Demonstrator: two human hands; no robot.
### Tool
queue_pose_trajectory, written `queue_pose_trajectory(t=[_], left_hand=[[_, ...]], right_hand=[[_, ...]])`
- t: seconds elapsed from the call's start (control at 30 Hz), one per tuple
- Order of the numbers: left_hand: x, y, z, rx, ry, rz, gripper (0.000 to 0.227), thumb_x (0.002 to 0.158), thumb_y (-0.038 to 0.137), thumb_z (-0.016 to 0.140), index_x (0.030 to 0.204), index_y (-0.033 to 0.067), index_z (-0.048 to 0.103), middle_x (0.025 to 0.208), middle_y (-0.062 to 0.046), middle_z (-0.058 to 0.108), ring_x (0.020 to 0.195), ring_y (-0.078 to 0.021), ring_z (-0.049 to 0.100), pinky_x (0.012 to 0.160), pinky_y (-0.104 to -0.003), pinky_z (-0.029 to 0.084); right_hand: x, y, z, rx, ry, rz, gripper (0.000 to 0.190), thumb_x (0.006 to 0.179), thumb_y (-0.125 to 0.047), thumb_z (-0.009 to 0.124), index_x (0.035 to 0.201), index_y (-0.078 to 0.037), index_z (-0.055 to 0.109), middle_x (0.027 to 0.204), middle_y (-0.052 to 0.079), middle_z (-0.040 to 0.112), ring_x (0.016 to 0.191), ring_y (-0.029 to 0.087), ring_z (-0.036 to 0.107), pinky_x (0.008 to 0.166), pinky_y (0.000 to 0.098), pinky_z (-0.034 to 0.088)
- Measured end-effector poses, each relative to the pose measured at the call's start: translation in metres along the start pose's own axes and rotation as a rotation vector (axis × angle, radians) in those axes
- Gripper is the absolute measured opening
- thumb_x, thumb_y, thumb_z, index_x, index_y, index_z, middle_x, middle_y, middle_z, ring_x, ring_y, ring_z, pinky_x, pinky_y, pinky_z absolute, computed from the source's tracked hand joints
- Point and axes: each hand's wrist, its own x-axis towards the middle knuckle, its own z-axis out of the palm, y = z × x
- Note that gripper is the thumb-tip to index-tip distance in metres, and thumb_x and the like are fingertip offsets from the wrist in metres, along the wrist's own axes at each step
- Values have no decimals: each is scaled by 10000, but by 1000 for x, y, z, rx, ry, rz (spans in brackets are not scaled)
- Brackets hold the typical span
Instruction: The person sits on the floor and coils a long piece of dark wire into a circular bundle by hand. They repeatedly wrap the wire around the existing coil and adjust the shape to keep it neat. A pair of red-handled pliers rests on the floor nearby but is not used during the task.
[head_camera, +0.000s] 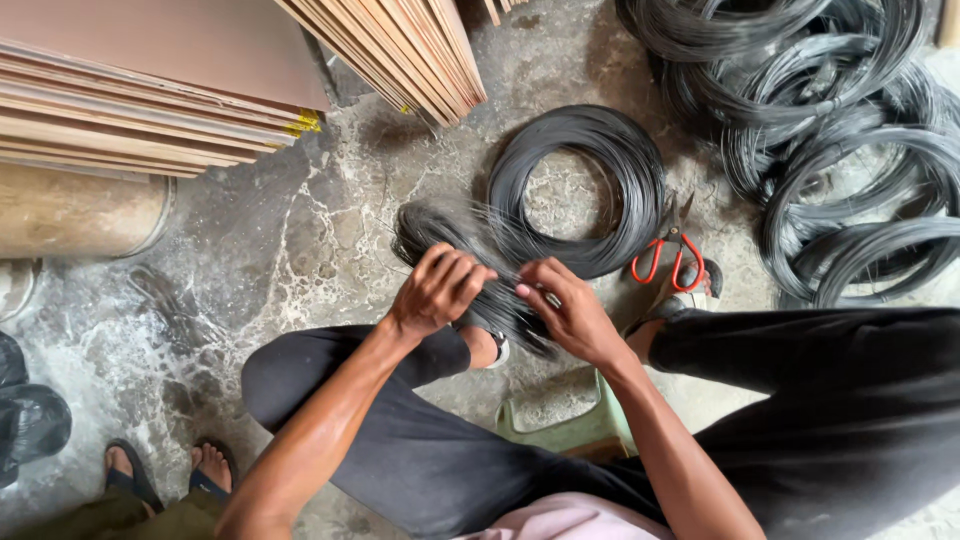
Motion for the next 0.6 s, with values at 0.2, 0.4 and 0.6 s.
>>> queue_pose_trajectory(t=[0.2,0.4,0.6], left_hand=[[4,3,-7,158,40,-38,142,873,46,551,992,15,622,802,-140,506,674,-236,558,664,-358,537],[8,5,-11,268,46,-4,75,860,27,541,818,41,602,807,-151,550,742,-247,601,752,-432,546],[9,3,-11,178,-1,9,118,868,88,576,798,19,510,725,-146,568,716,-272,618,775,-474,539]], right_hand=[[-13,-6,1,16,-101,65,122,915,-193,509,948,-98,578,658,139,538,627,329,589,595,407,480],[-8,-22,-11,84,-179,44,134,917,-185,499,924,-72,570,665,163,542,638,351,586,621,430,482],[-13,-16,-11,215,-243,135,144,888,-196,550,917,-66,605,685,138,588,657,214,573,662,394,487]])
